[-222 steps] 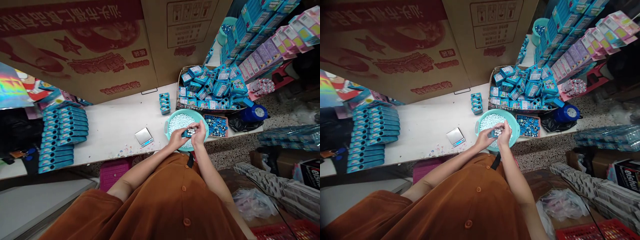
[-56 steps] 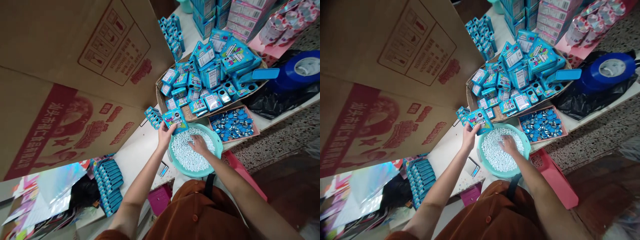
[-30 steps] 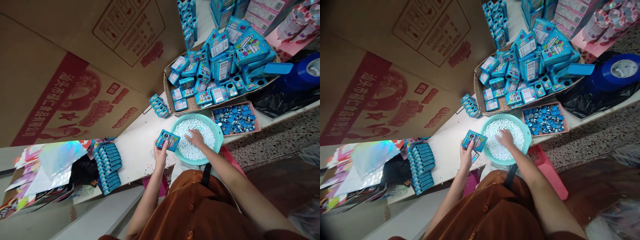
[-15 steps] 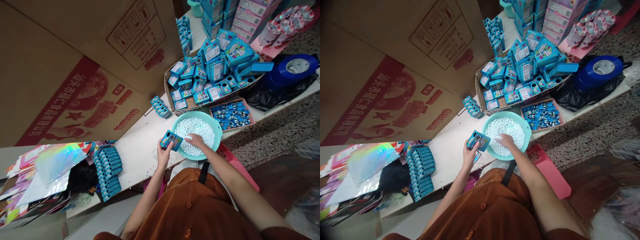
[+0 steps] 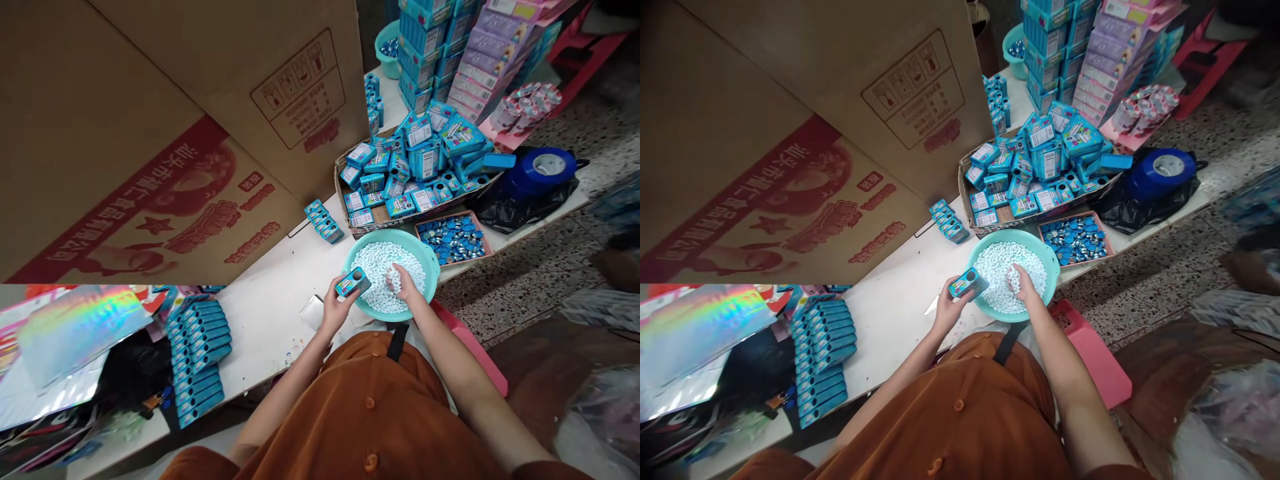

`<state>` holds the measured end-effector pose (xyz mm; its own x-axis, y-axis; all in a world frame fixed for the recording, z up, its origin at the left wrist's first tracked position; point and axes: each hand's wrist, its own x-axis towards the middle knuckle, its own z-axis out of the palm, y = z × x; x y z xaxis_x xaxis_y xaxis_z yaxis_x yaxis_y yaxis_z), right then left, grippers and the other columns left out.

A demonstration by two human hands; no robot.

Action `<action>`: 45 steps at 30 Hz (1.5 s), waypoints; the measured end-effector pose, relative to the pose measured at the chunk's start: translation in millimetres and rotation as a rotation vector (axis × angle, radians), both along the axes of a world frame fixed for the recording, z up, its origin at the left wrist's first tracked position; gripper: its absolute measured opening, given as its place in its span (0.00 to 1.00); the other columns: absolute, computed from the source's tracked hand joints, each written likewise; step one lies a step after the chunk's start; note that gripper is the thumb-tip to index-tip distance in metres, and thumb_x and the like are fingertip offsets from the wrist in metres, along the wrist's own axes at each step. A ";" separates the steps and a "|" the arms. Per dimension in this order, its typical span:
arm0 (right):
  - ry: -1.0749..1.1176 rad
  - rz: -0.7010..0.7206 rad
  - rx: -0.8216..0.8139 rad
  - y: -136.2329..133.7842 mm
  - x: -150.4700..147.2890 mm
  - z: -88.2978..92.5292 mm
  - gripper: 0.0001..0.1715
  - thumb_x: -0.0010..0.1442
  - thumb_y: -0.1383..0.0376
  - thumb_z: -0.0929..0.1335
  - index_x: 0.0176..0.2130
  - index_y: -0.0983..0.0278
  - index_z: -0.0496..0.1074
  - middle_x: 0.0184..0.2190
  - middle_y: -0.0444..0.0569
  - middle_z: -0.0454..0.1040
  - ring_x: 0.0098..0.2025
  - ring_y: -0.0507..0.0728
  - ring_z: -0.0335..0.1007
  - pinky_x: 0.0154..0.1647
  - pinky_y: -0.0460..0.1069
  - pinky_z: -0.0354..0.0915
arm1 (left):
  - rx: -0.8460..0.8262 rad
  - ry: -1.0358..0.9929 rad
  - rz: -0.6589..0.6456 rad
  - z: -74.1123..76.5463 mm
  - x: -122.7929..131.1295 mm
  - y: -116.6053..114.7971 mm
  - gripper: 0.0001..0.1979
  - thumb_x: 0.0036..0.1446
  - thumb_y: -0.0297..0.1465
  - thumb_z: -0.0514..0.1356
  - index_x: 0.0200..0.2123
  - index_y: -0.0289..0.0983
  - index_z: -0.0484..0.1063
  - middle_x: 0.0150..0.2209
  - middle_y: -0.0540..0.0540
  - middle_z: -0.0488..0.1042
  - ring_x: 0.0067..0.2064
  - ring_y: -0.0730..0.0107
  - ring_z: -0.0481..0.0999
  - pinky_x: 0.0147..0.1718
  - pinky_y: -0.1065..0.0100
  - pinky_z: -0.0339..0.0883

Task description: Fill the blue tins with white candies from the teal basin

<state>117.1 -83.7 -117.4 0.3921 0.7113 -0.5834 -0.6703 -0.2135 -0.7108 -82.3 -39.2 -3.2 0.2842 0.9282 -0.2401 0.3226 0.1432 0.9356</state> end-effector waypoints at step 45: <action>-0.074 -0.267 0.175 23.9 -17.8 127.5 0.12 0.53 0.55 0.63 0.26 0.61 0.63 0.21 0.41 0.63 0.24 0.49 0.62 0.25 0.46 0.62 | 0.279 0.123 -0.368 -11.2 40.7 3.5 0.21 0.48 0.31 0.64 0.48 0.41 0.70 0.43 0.43 0.72 0.46 0.59 0.71 0.46 0.61 0.64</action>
<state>99.3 -59.8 10.2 0.6151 0.6647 -0.4241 -0.6313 0.0929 -0.7699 -41.6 -35.7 -14.4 0.5913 0.8050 -0.0488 0.4158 -0.2524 0.8737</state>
